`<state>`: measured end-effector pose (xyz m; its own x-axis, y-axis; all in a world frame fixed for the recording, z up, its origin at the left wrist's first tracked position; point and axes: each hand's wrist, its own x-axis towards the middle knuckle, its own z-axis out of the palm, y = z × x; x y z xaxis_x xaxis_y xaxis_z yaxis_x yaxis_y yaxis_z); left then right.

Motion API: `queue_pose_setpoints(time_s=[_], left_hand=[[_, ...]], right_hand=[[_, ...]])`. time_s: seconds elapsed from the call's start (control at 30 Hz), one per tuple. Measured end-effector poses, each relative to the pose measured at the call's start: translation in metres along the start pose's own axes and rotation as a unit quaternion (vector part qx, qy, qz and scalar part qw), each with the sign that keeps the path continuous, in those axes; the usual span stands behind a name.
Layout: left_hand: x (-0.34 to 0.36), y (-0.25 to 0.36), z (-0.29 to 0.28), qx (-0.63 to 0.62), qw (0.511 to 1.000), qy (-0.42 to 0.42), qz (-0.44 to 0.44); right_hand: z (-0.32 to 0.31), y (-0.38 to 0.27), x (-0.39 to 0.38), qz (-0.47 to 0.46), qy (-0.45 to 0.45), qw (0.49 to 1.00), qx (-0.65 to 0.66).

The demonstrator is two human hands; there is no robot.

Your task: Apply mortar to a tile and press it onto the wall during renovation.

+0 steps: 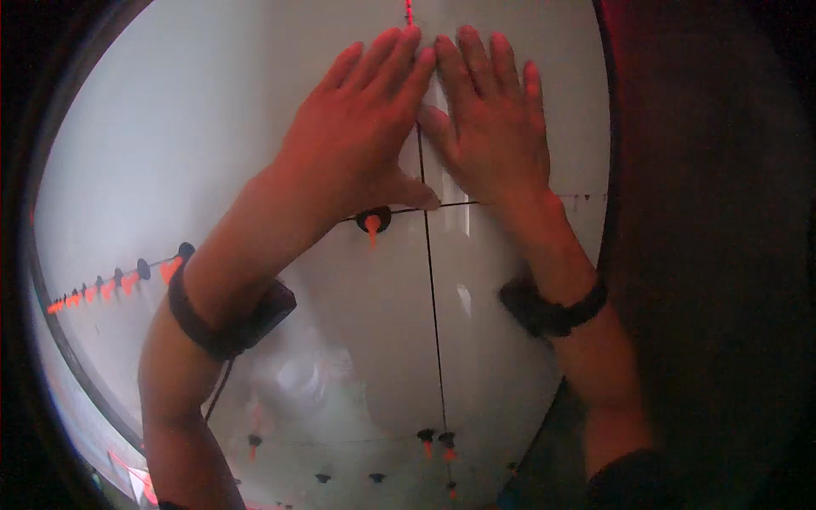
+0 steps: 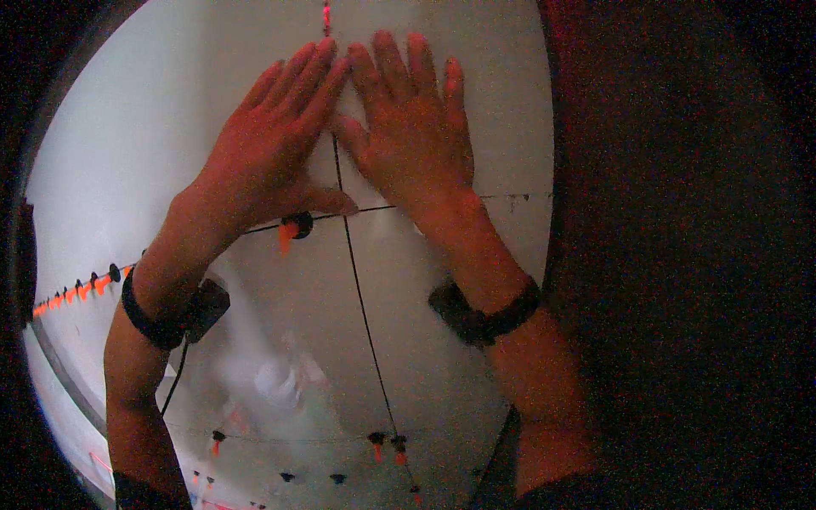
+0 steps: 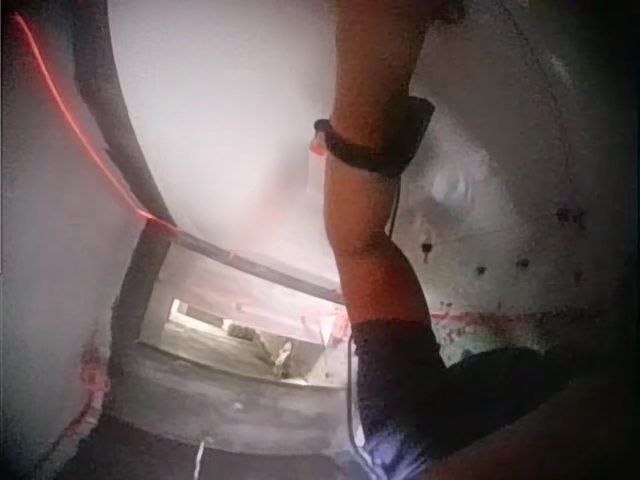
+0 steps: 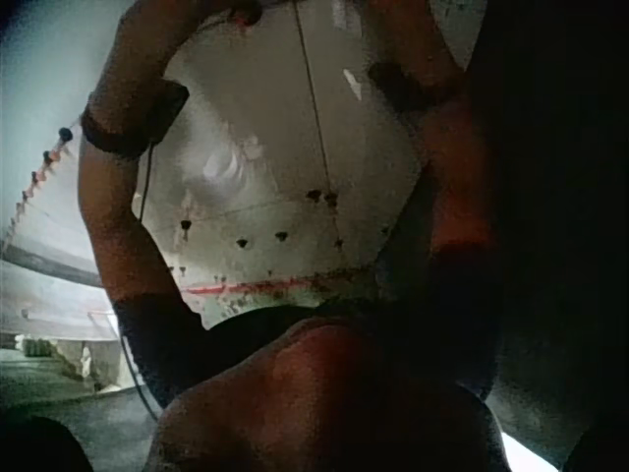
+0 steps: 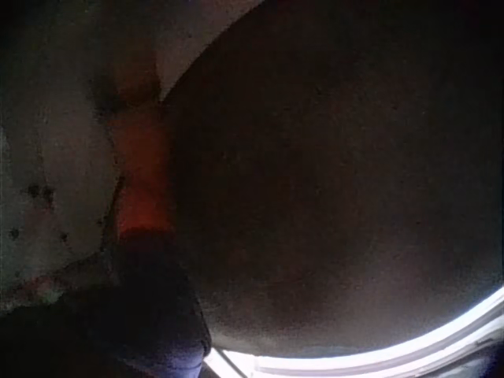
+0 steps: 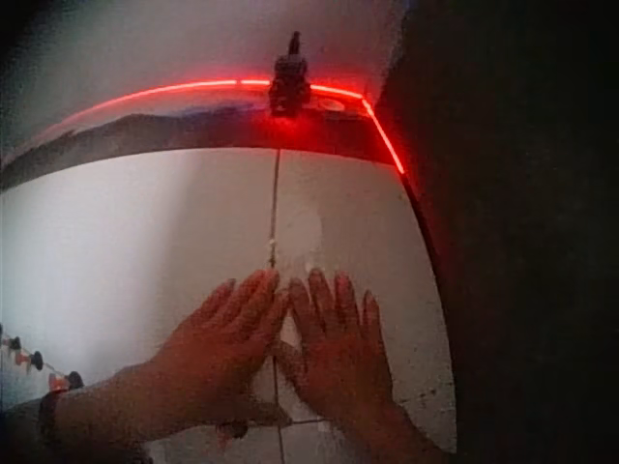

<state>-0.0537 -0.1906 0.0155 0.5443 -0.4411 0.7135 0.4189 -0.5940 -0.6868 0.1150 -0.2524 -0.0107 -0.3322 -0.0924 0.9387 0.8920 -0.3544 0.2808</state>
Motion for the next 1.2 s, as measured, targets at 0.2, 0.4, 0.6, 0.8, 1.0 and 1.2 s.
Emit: queue_pose_setpoints(time_s=[0.2,0.4,0.6,0.8,1.0,1.2], left_hand=[[-0.006,-0.025,0.0,-0.017,0.997,-0.054,-0.048],[0.012,-0.035,-0.007,0.016,0.998,-0.061,0.005],[0.065,-0.021,-0.021,0.037,0.994,-0.094,0.027],[0.152,-0.055,-0.032,0.159,0.982,-0.096,0.01],[0.236,-0.092,-0.023,0.127,0.99,-0.037,-0.043],[0.268,-0.121,-0.018,0.15,0.987,-0.026,-0.055]], right_hand=[[0.021,-0.018,-0.009,-0.012,-0.042,0.999,0.023],[-0.017,-0.007,-0.03,-0.049,-0.117,0.992,0.027],[-0.065,0.01,-0.06,-0.024,-0.197,0.977,0.082],[-0.088,0.021,-0.072,-0.039,-0.229,0.965,0.119],[-0.092,0.028,-0.08,-0.037,-0.224,0.965,0.134],[-0.091,0.032,-0.079,-0.052,-0.214,0.965,0.143]])
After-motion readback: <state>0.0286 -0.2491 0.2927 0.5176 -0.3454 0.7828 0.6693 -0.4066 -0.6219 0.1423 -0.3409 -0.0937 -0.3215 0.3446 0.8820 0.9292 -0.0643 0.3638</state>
